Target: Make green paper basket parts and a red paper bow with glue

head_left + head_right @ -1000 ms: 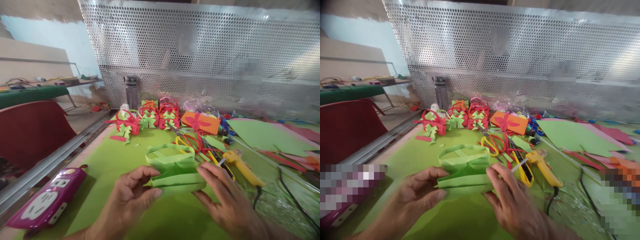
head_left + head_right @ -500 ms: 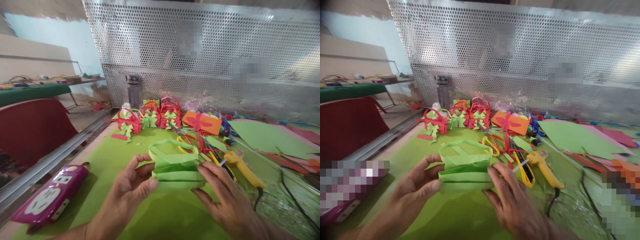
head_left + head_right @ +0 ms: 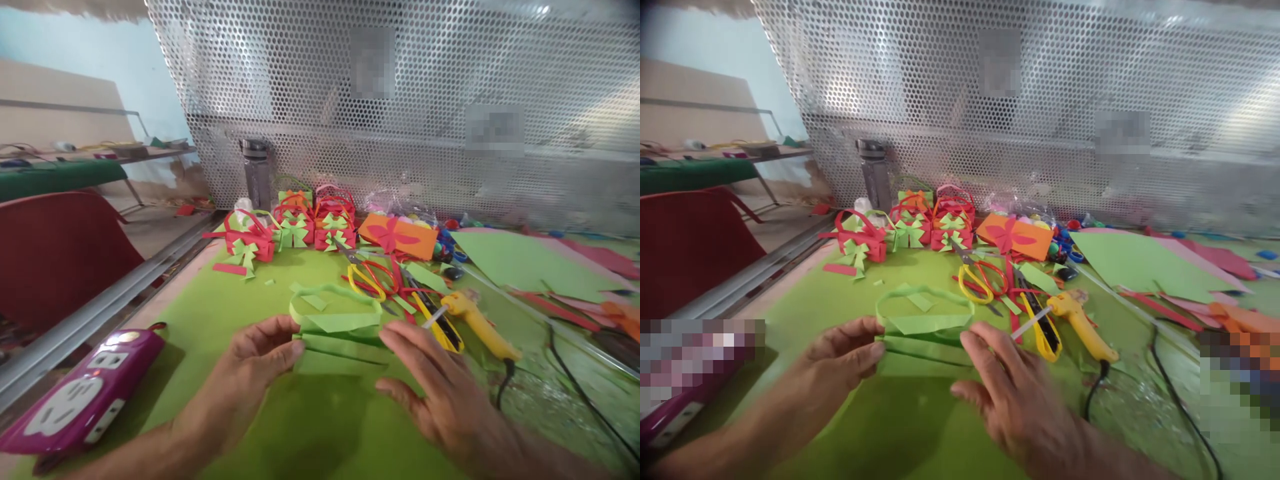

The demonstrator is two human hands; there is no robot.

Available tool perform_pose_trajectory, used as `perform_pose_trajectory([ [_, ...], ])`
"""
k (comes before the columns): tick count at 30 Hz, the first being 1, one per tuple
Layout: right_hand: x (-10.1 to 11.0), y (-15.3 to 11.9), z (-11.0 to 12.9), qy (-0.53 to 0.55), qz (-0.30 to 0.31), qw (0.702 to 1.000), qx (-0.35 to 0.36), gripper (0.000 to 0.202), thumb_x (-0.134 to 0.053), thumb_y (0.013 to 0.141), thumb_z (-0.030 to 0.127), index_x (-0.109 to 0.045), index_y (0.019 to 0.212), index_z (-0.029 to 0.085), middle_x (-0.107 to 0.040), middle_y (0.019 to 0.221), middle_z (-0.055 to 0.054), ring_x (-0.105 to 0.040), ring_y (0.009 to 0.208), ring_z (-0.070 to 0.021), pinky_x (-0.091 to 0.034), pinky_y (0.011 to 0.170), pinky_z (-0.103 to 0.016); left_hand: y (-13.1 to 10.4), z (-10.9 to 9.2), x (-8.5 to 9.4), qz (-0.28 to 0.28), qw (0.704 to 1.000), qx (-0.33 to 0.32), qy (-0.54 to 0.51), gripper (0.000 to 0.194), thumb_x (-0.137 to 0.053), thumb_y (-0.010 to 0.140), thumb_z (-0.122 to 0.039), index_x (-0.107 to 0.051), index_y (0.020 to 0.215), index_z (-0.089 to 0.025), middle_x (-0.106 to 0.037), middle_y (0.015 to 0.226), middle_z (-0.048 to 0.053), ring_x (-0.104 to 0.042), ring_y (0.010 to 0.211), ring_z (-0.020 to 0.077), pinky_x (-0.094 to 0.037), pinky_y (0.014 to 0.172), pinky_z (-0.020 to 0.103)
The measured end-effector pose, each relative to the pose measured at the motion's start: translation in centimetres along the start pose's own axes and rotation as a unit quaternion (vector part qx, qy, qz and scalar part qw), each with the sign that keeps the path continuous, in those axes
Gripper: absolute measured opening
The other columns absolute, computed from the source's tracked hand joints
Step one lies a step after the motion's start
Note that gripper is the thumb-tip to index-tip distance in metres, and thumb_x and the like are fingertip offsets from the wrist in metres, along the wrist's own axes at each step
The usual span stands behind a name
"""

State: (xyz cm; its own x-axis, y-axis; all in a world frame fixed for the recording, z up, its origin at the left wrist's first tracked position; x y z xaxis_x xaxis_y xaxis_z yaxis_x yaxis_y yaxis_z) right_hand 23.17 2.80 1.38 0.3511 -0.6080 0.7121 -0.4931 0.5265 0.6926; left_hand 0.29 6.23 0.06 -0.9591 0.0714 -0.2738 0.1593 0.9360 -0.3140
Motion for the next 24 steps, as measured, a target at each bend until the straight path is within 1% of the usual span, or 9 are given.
perform_pose_trajectory([
  [2,0.3,0.2,-0.3,0.027,0.011,0.999,-0.014,0.038,-0.042,0.091,0.038,-0.054,0.115,0.011,-0.065,0.104,-0.013,-0.064,0.092,-0.0192,-0.055,0.073,-0.028,0.3,0.2,0.1,-0.007,1.000,0.015,-0.006,0.024,-0.078,0.062,-0.021,-0.064,0.082,-0.019,-0.064,0.070,-0.004,-0.056,0.059,0.0073,-0.043,0.057,0.018],
  [5,0.7,0.8,-1.0,0.078,0.010,0.995,-0.056,0.031,-0.042,0.092,0.030,-0.052,0.116,0.013,-0.064,0.105,-0.012,-0.061,0.097,-0.0195,-0.053,0.079,-0.031,0.3,0.3,0.1,-0.012,0.999,0.038,-0.009,0.024,-0.078,0.062,-0.019,-0.064,0.082,-0.019,-0.064,0.069,-0.004,-0.057,0.058,0.0073,-0.044,0.057,0.018],
  [7,0.7,1.3,-1.3,0.114,0.000,0.990,-0.087,0.025,-0.044,0.090,0.023,-0.053,0.113,0.015,-0.065,0.100,-0.009,-0.061,0.094,-0.0187,-0.051,0.081,-0.033,0.1,0.2,-0.1,-0.013,0.999,0.052,-0.008,0.025,-0.078,0.062,-0.019,-0.064,0.082,-0.019,-0.064,0.068,-0.004,-0.058,0.057,0.0079,-0.044,0.056,0.017],
  [9,0.5,1.7,-1.3,0.151,0.000,0.983,-0.106,0.023,-0.047,0.089,0.021,-0.055,0.110,0.016,-0.066,0.095,-0.007,-0.061,0.089,-0.0183,-0.051,0.079,-0.034,0.0,0.1,-0.4,-0.012,0.998,0.062,-0.013,0.028,-0.079,0.060,-0.019,-0.064,0.083,-0.019,-0.065,0.066,-0.003,-0.059,0.055,0.0088,-0.044,0.053,0.018],
  [13,-0.2,2.3,-0.6,0.182,0.027,0.978,-0.096,0.021,-0.046,0.089,0.019,-0.057,0.106,0.013,-0.066,0.090,-0.009,-0.059,0.087,-0.0194,-0.050,0.073,-0.032,-0.2,0.0,-0.8,-0.006,0.997,0.071,-0.035,0.031,-0.080,0.057,-0.018,-0.064,0.084,-0.018,-0.067,0.068,-0.002,-0.061,0.055,0.0104,-0.047,0.053,0.019],
  [17,-0.6,2.4,0.0,0.172,0.045,0.980,-0.085,0.019,-0.041,0.090,0.017,-0.058,0.098,0.012,-0.065,0.087,-0.010,-0.057,0.083,-0.0198,-0.046,0.073,-0.035,-0.2,-0.1,-1.0,0.018,0.997,0.066,-0.030,0.027,-0.079,0.060,-0.020,-0.063,0.083,-0.019,-0.068,0.068,-0.002,-0.064,0.058,0.0120,-0.049,0.056,0.020],
  [20,-0.5,2.2,0.3,0.172,0.041,0.981,-0.074,0.016,-0.044,0.091,0.024,-0.057,0.095,0.015,-0.066,0.088,-0.008,-0.056,0.089,-0.0206,-0.040,0.084,-0.041,-0.3,-0.1,-0.9,0.024,0.997,0.062,-0.025,0.024,-0.078,0.062,-0.021,-0.064,0.082,-0.019,-0.069,0.069,-0.002,-0.064,0.058,0.0112,-0.050,0.057,0.020],
  [22,-0.5,1.9,0.3,0.179,0.048,0.980,-0.071,0.015,-0.046,0.091,0.027,-0.055,0.096,0.016,-0.066,0.091,-0.006,-0.055,0.096,-0.0205,-0.031,0.095,-0.044,-0.4,-0.1,-0.8,0.027,0.998,0.057,-0.027,0.024,-0.077,0.063,-0.023,-0.064,0.083,-0.019,-0.069,0.069,-0.002,-0.064,0.059,0.0107,-0.050,0.057,0.019],
  [24,-0.4,1.6,0.4,0.182,0.060,0.979,-0.067,0.018,-0.045,0.091,0.031,-0.054,0.100,0.017,-0.066,0.095,-0.005,-0.054,0.104,-0.0203,-0.020,0.103,-0.046,-0.4,0.0,-0.8,0.032,0.998,0.053,-0.025,0.024,-0.077,0.064,-0.023,-0.064,0.083,-0.019,-0.069,0.070,-0.002,-0.064,0.061,0.0107,-0.050,0.058,0.019],
])
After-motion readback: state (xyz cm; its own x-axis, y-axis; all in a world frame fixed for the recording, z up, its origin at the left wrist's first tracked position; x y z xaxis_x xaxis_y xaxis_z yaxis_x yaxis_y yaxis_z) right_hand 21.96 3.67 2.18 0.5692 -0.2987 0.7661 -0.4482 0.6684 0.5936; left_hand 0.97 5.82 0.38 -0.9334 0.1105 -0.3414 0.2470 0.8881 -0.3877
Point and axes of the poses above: each hand's wrist, its own y-axis towards the middle knuckle, its own x-axis out of the back of the hand, z = x × y, the point moved 2 cm from there along y, towards the middle knuckle
